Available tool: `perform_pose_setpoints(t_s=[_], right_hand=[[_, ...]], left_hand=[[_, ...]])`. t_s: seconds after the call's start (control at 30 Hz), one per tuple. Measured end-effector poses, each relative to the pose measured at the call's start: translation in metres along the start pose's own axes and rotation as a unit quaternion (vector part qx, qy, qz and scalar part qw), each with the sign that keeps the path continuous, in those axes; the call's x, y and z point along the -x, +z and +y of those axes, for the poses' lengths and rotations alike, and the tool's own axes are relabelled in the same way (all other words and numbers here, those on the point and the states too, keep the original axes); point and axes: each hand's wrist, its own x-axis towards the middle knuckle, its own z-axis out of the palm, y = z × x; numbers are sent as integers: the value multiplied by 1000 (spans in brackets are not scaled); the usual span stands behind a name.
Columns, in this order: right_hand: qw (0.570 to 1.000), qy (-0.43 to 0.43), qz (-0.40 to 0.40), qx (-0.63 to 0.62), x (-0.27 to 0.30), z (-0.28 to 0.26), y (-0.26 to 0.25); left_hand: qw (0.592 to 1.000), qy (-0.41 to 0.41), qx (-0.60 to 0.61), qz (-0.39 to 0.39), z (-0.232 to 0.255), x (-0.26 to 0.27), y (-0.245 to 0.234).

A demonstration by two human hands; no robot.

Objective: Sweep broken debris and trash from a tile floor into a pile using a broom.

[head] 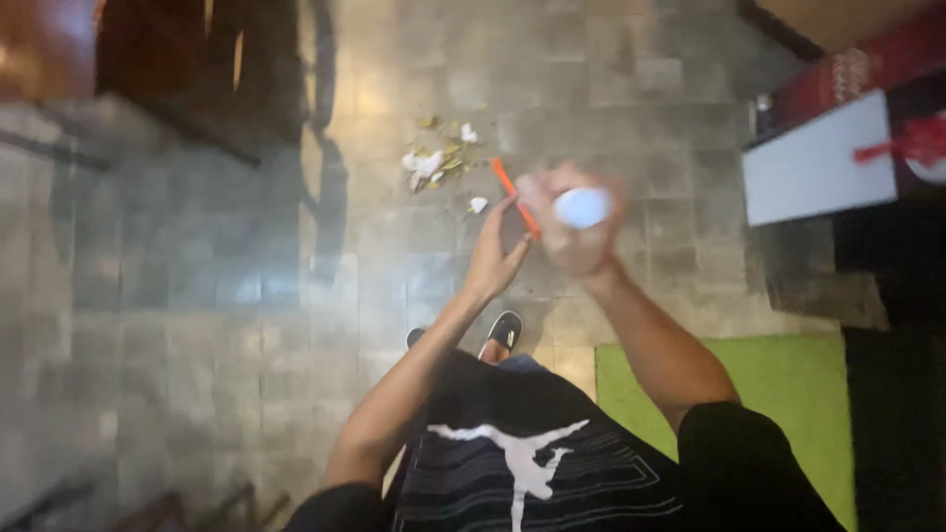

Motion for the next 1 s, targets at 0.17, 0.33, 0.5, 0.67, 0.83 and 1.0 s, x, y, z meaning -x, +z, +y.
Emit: perform_pose_setpoints(t_s=[0.17, 0.33, 0.5, 0.67, 0.83, 1.0], right_hand=[[989, 32, -51, -137, -22, -56, 5], [946, 83, -124, -287, -25, -74, 40], [911, 94, -168, -365, -15, -75, 81], [874, 136, -170, -435, 19, -18, 127], [857, 201, -149, -450, 72, 25, 177], [898, 239, -189, -317, 123, 54, 228]], left_hand=[[999, 3, -15, 52, -14, 12, -17], [997, -3, -16, 77, -38, 44, -58], [992, -48, -63, 97, -80, 108, -103], [981, -100, -86, 145, -172, 161, -140], [958, -147, -145, 198, -195, 195, -184], [936, -140, -222, 236, -216, 194, -186]])
